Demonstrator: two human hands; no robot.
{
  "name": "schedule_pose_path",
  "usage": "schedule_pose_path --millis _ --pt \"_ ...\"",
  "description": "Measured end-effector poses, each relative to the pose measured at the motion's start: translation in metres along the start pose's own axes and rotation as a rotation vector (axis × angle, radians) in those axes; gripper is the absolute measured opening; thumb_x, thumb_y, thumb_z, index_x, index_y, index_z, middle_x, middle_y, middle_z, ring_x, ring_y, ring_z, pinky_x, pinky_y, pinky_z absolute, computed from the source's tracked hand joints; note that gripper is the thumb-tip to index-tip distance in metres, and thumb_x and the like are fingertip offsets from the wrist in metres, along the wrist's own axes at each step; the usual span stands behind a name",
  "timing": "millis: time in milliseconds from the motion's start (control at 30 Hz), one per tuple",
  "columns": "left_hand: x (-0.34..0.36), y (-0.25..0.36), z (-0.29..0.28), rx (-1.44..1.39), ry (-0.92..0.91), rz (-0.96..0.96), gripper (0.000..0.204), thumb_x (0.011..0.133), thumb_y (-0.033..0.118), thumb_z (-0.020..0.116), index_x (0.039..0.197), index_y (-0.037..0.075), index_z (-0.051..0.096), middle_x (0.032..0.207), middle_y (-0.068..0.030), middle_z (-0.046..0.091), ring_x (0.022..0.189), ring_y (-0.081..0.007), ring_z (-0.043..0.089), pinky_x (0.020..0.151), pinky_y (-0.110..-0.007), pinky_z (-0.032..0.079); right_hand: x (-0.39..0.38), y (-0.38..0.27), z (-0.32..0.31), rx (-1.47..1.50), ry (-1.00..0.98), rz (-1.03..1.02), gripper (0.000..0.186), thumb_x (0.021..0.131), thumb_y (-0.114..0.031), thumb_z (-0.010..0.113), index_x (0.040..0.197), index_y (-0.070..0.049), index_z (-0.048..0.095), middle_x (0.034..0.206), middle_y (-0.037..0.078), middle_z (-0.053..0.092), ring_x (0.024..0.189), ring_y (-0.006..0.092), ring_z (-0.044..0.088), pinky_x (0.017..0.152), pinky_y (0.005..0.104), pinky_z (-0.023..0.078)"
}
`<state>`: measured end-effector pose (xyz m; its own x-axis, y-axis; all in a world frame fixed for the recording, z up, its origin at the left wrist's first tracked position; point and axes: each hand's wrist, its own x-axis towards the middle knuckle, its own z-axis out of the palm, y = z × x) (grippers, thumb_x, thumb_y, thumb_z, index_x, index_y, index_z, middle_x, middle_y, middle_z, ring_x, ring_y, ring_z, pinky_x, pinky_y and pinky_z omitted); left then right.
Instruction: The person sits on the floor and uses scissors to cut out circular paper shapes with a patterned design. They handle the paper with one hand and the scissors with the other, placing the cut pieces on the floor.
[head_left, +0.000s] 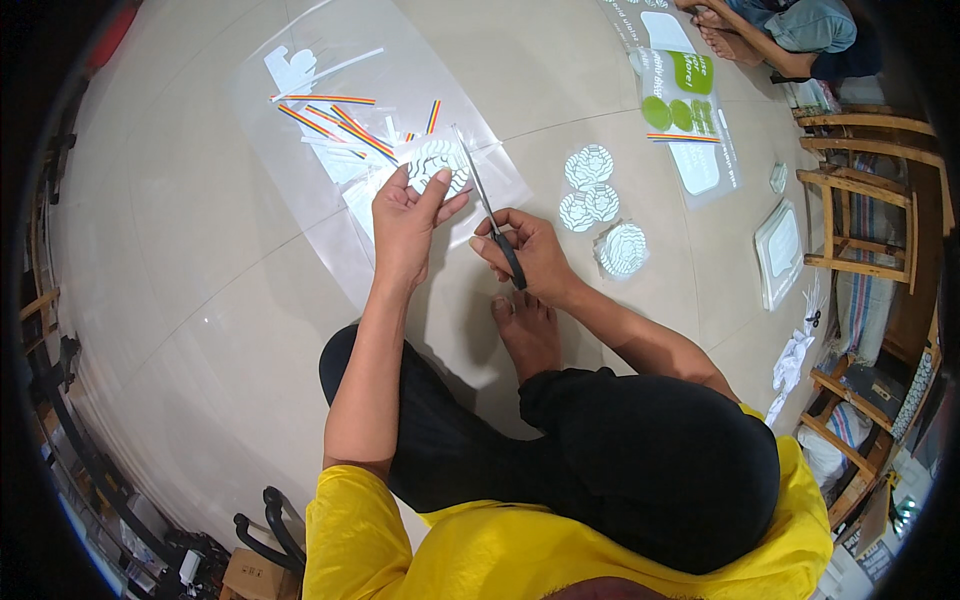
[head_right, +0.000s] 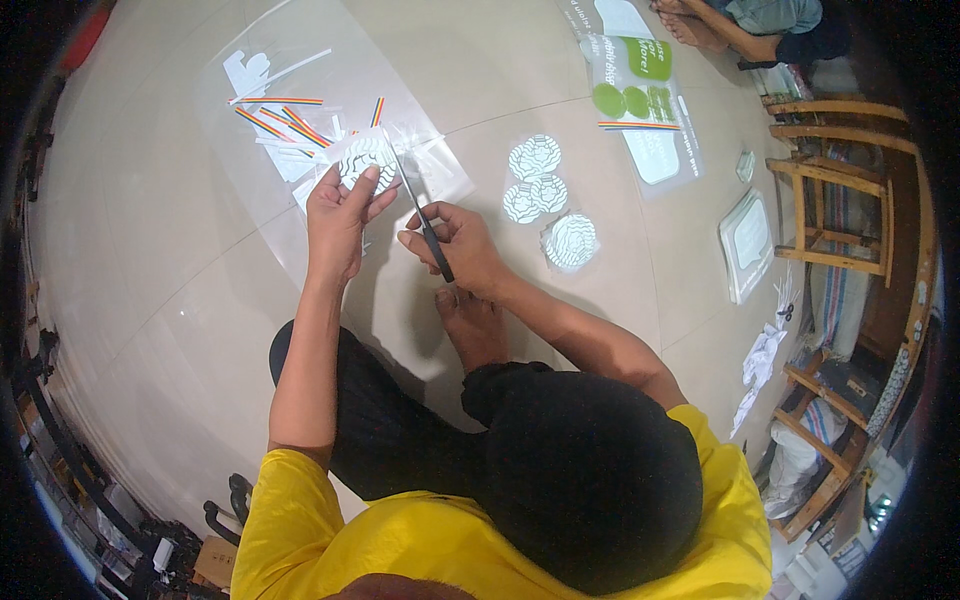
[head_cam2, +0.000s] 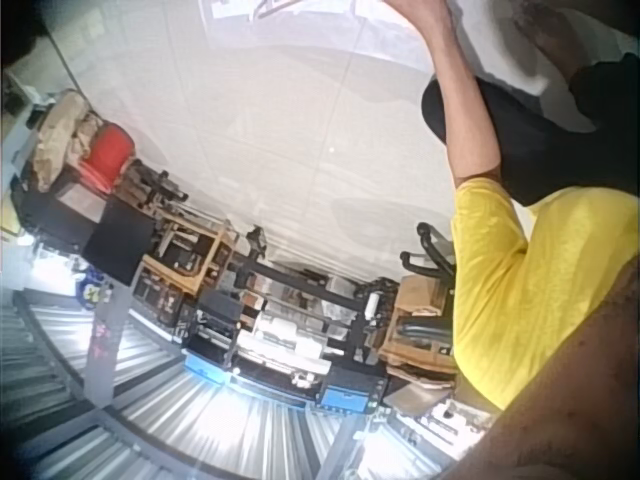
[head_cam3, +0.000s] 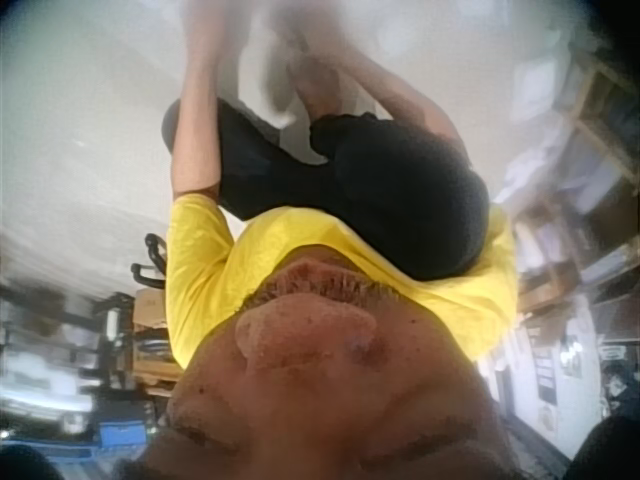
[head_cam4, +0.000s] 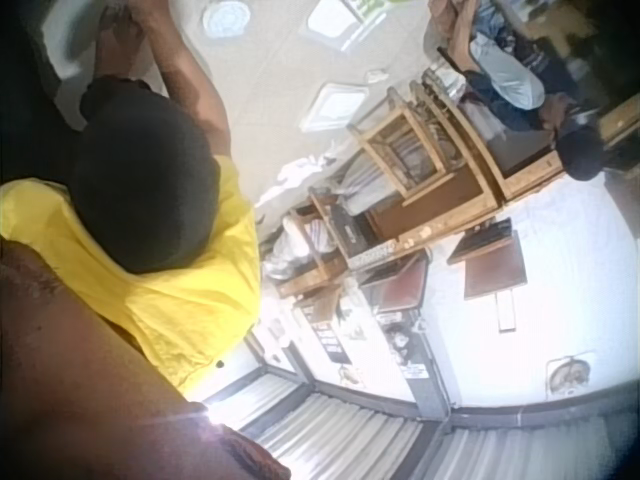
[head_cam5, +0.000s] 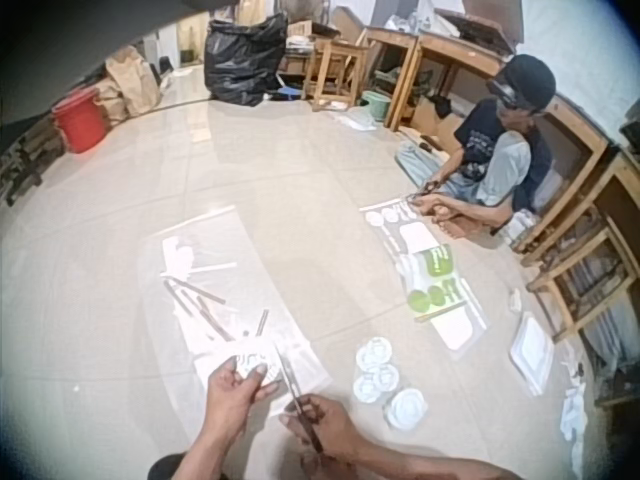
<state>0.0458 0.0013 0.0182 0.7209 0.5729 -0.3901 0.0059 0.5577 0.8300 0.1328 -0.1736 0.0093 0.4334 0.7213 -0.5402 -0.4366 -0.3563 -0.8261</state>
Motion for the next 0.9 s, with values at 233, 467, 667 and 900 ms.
schedule_pose_path --millis 233,467,667,900 --pt "-0.001 0.0 0.003 -0.018 0.014 0.004 0.033 0.104 0.008 0.069 0.133 -0.007 0.061 0.114 -0.0123 0.076 0.101 -0.022 0.077 0.09 -0.034 0.066 0.007 -0.005 0.002 0.049 0.02 -0.037 0.032 0.095 -0.025 0.084 0.111 -0.003 0.067 0.07 -0.003 0.062 0.058 0.004 0.051 0.052 0.0225 0.039" --pt "-0.001 -0.001 0.001 -0.006 -0.008 -0.007 0.037 0.104 0.008 0.068 0.138 -0.006 0.058 0.117 -0.0115 0.074 0.105 -0.0221 0.076 0.093 -0.035 0.065 0.009 -0.005 0.0 0.039 -0.001 0.009 0.033 0.095 -0.025 0.085 0.11 -0.004 0.066 0.071 -0.003 0.062 0.058 0.0042 0.051 0.052 0.0228 0.038" --pt "-0.002 0.0 0.003 -0.005 -0.011 -0.013 0.035 0.104 0.011 0.07 0.133 -0.005 0.06 0.115 -0.0108 0.074 0.102 -0.0203 0.076 0.091 -0.033 0.065 0.017 -0.008 0.001 0.09 0.01 -0.047 0.03 0.094 -0.024 0.085 0.107 -0.004 0.066 0.068 -0.002 0.061 0.055 0.0047 0.05 0.05 0.0225 0.036" --pt "0.0 -0.003 -0.003 0.005 -0.018 -0.025 0.036 0.104 0.01 0.07 0.135 -0.005 0.059 0.113 -0.0107 0.074 0.1 -0.0196 0.076 0.089 -0.031 0.065 0.021 -0.007 -0.001 0.046 -0.002 -0.048 0.03 0.095 -0.024 0.085 0.108 -0.004 0.067 0.067 -0.002 0.062 0.055 0.0044 0.05 0.049 0.0231 0.035"
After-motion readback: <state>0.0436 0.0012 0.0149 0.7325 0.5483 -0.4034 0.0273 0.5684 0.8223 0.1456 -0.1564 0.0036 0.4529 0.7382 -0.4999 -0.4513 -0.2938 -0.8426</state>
